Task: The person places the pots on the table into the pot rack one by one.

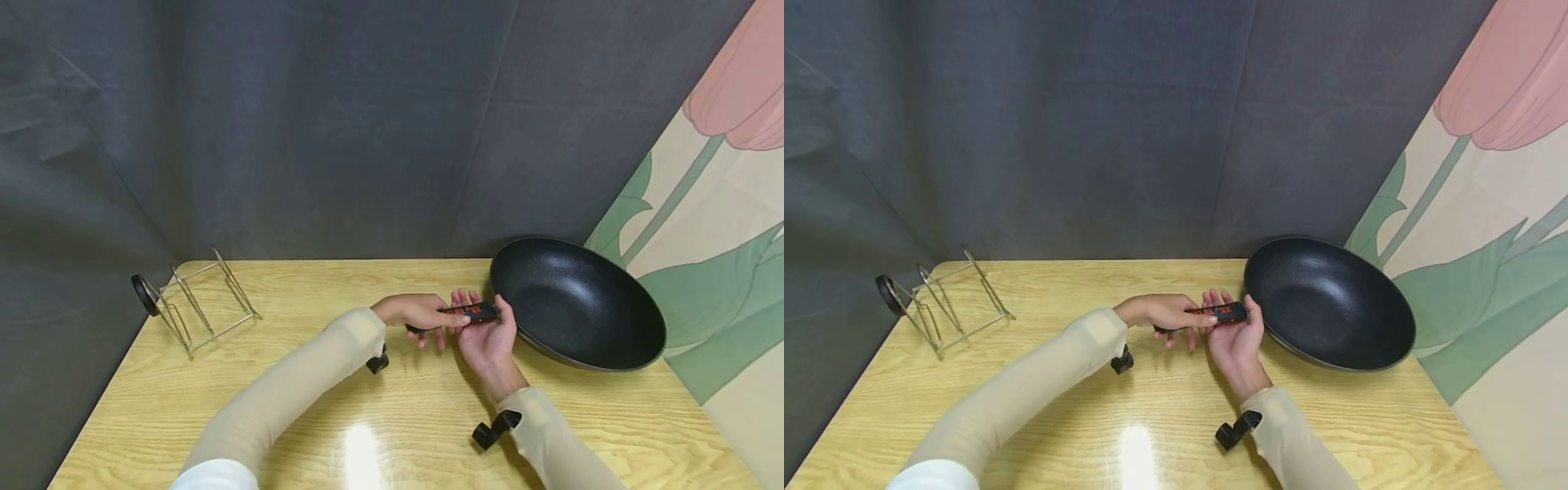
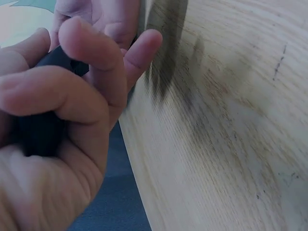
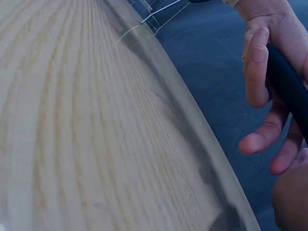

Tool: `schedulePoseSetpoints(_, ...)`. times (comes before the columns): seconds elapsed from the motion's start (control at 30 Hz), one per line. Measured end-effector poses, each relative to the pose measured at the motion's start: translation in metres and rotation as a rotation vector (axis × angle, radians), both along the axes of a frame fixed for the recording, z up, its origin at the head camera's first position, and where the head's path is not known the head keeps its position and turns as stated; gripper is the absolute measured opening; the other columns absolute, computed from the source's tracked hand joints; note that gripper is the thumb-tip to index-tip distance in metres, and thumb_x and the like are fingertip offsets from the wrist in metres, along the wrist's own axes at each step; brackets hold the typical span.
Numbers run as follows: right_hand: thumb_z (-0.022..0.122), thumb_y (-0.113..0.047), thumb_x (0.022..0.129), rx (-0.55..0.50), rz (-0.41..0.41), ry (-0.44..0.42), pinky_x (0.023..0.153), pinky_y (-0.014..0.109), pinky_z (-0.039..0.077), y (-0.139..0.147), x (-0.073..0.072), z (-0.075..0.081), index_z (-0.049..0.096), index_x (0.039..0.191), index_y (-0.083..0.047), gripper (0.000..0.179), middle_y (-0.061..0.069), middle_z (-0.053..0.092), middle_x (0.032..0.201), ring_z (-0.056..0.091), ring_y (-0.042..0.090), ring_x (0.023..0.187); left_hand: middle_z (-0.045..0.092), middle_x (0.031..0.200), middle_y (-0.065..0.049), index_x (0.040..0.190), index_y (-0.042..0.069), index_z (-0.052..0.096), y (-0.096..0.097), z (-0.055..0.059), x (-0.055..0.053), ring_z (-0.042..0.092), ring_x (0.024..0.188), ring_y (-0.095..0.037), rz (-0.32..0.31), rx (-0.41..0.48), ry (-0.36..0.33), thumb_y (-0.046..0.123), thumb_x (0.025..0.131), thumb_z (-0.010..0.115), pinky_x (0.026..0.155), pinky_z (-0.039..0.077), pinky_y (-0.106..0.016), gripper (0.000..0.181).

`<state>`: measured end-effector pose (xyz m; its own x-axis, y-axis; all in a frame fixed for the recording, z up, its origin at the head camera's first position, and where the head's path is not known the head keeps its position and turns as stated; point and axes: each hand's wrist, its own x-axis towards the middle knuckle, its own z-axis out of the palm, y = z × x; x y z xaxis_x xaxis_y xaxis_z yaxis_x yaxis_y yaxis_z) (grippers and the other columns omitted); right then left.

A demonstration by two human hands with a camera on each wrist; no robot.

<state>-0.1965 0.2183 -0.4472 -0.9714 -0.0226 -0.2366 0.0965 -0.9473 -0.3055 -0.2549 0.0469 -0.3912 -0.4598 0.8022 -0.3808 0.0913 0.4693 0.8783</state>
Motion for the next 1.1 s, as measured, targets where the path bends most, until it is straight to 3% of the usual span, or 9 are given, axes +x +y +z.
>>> schedulePoseSetpoints(0.23,0.037,-0.037,0.109,-0.082,-0.029,-0.003,0.104,0.03,0.047,-0.001,-0.007,0.001,0.05,0.119,-0.006,0.034,0.012,0.058,0.116,0.063,0.026,0.109,0.072,0.098,-0.03,0.119,-0.013,0.061,0.004,0.0,-0.001,0.054,0.045,-0.012,0.017,-0.022,-0.047,0.044,0.106,0.055,0.039,0.038,-0.022,0.059)
schedulePoseSetpoints(0.53,0.042,-0.026,0.108,-0.24,-0.079,0.019,0.096,0.033,0.052,0.0,-0.013,0.001,0.049,0.12,-0.002,0.028,0.017,0.06,0.113,0.063,0.029,0.1,0.074,0.081,-0.017,0.112,-0.013,0.066,0.006,-0.002,-0.004,0.054,0.043,-0.011,0.038,-0.002,-0.119,0.036,0.102,0.066,0.039,0.037,-0.022,0.05)
schedulePoseSetpoints(0.77,0.035,-0.029,0.112,-0.241,-0.057,0.032,0.085,0.033,0.056,0.003,-0.011,0.001,0.059,0.107,0.003,0.041,0.016,0.064,0.101,0.066,0.027,0.089,0.074,0.083,-0.02,0.106,-0.008,0.071,0.006,-0.008,-0.003,0.054,0.043,-0.009,0.056,0.06,-0.129,0.028,0.101,0.069,0.037,0.034,-0.021,0.036)
schedulePoseSetpoints(0.93,0.041,-0.025,0.11,-0.296,-0.054,0.002,0.077,0.034,0.054,0.005,-0.007,0.005,0.058,0.1,0.0,0.032,0.013,0.061,0.091,0.062,0.027,0.08,0.073,0.092,-0.027,0.108,-0.012,0.067,0.005,-0.01,0.002,0.05,0.042,-0.008,0.053,0.092,-0.139,0.029,0.102,0.067,0.038,0.033,-0.022,0.041)
schedulePoseSetpoints(1.1,0.048,-0.018,0.103,-0.359,-0.033,-0.035,0.062,0.034,0.044,0.003,-0.008,0.009,0.048,0.087,-0.007,0.019,0.006,0.048,0.071,0.046,0.022,0.06,0.073,0.084,-0.025,0.114,-0.017,0.064,0.003,-0.012,0.006,0.045,0.039,-0.007,0.07,0.107,-0.126,0.028,0.103,0.067,0.038,0.032,-0.022,0.046)
